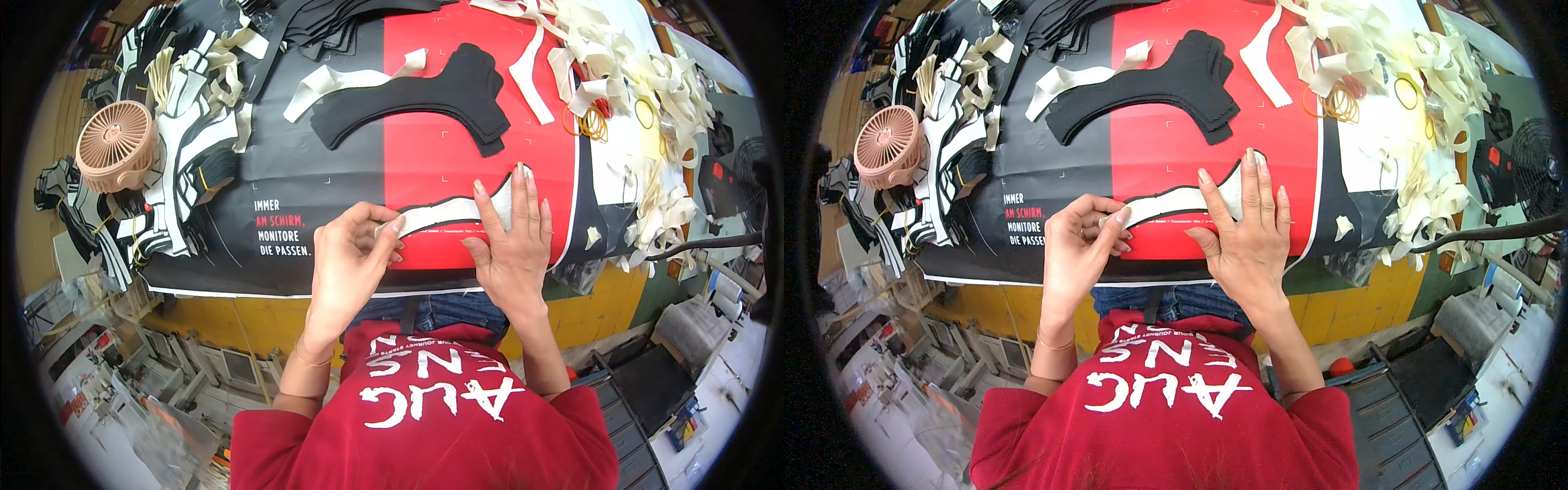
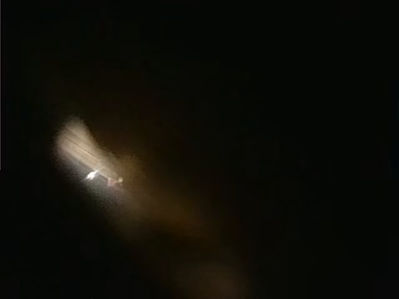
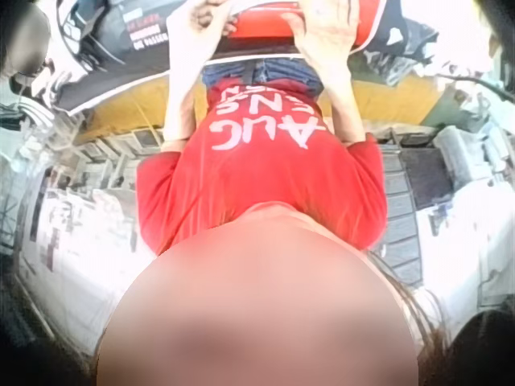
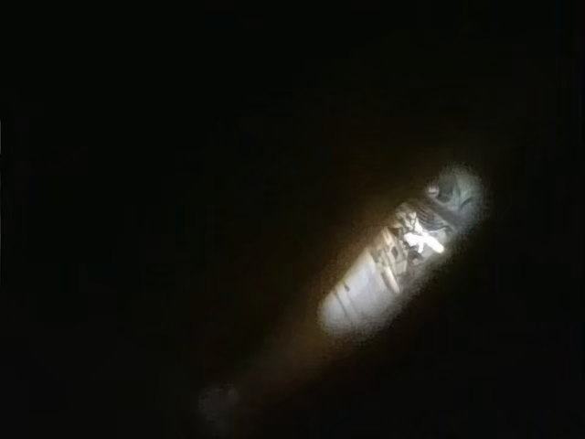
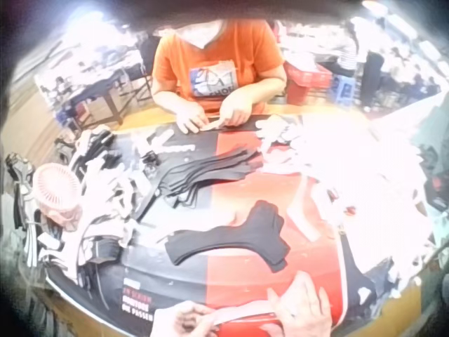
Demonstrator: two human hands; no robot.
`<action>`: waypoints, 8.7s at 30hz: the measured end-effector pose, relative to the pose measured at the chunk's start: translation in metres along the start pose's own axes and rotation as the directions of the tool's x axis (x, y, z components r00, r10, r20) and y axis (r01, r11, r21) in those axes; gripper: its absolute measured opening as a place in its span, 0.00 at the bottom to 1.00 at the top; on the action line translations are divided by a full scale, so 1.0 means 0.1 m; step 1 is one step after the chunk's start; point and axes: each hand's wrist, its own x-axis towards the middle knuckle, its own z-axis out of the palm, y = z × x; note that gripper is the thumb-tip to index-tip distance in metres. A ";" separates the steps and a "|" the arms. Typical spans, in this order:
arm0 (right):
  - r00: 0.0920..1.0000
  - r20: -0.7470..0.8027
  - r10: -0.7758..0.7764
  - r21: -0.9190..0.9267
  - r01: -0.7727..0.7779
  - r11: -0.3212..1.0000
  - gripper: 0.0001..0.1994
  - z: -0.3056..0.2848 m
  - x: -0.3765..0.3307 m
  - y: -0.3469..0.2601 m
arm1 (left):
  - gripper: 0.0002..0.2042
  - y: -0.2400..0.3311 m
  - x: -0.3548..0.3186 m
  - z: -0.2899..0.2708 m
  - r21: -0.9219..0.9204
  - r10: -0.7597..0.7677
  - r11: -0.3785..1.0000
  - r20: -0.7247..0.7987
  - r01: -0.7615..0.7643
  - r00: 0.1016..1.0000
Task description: The person assembles footwear parts by hand, aligning white and black fabric pieces and using red-handled shears to trim edges. They repeatedly pick, align, and cut pieces on a red and black work surface, with a coworker visible across the table also working on similar parts.
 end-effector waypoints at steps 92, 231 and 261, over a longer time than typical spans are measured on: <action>0.999 -0.050 0.001 0.420 0.021 0.907 0.30 -0.11 -0.14 0.15 | 0.38 -0.41 -0.04 0.59 0.676 0.689 0.355 0.277 -0.645 0.670; 0.961 0.269 0.068 0.885 -0.274 0.377 0.10 -0.51 0.04 0.13 | 0.09 -0.10 0.16 -0.15 -0.552 0.129 0.826 -0.011 -0.114 0.992; 0.793 -0.551 0.260 0.661 0.224 0.716 0.05 -1.33 0.63 0.38 | 0.33 0.84 0.40 0.77 -0.233 0.673 0.734 0.125 -0.638 0.729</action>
